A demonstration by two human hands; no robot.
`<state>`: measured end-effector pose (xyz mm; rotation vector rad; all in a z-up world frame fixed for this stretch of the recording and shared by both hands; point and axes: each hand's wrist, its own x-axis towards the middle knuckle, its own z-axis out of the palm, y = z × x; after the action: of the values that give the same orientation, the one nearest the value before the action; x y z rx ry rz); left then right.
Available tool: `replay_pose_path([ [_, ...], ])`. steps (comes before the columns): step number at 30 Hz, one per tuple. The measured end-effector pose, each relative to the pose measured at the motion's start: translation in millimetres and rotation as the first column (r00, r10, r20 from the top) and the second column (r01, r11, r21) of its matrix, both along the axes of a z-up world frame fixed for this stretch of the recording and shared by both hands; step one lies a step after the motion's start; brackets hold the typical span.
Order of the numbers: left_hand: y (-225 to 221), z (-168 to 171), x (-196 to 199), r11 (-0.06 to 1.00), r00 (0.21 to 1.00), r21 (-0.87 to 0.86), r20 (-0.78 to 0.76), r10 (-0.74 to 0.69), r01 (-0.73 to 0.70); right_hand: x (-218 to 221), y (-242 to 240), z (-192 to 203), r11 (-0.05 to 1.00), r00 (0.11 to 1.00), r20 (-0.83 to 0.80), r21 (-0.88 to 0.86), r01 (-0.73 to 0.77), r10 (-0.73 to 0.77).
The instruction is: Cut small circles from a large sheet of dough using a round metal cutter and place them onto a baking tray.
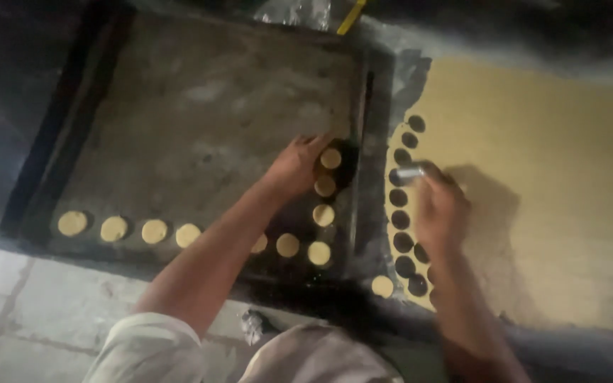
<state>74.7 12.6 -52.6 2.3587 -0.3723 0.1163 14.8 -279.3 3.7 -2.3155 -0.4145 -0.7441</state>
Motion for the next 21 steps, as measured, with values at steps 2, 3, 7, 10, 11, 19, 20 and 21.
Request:
replay_pose_path([
  [2, 4, 12, 2, 0.998, 0.992, 0.054, 0.117, -0.036, 0.030, -10, -27, -1, 0.997, 0.995, -0.068, -0.021, 0.069, -0.070],
  [3, 1, 16, 2, 0.999, 0.998, 0.039, 0.061, -0.034, 0.031, -16, -41, -1, 0.995, 0.987, -0.127, -0.046, 0.092, -0.097],
  [7, -2, 28, 2, 0.997, 0.996, 0.012, 0.032, -0.081, 0.081, -39, -64, -3, 0.990, 0.964, -0.241, -0.112, 0.089, -0.114],
  [10, 1, 16, 8, 0.992, 0.981, 0.048, 0.154, -0.122, 0.116, -45, -76, -16, 0.987, 0.970, -0.233, -0.157, 0.032, -0.069],
  [11, 3, 23, 6, 0.991, 0.980, 0.047, 0.154, -0.127, 0.121, -46, -74, -13, 0.987, 0.970, -0.233, -0.158, 0.038, -0.075],
  [19, 7, 35, 1, 0.988, 0.988, -0.031, 0.037, -0.152, 0.153, -68, -57, 0, 0.846, 0.995, -0.059, -0.533, 0.032, -0.075],
  [20, 9, 33, 2, 0.988, 0.988, -0.034, 0.037, -0.150, 0.151, -66, -57, -6, 0.844, 0.996, -0.058, -0.535, 0.030, -0.072],
  [21, 11, 31, 3, 0.987, 0.984, -0.012, 0.090, -0.156, 0.158, -65, -56, -12, 0.814, 0.995, -0.040, -0.579, 0.049, -0.088],
])
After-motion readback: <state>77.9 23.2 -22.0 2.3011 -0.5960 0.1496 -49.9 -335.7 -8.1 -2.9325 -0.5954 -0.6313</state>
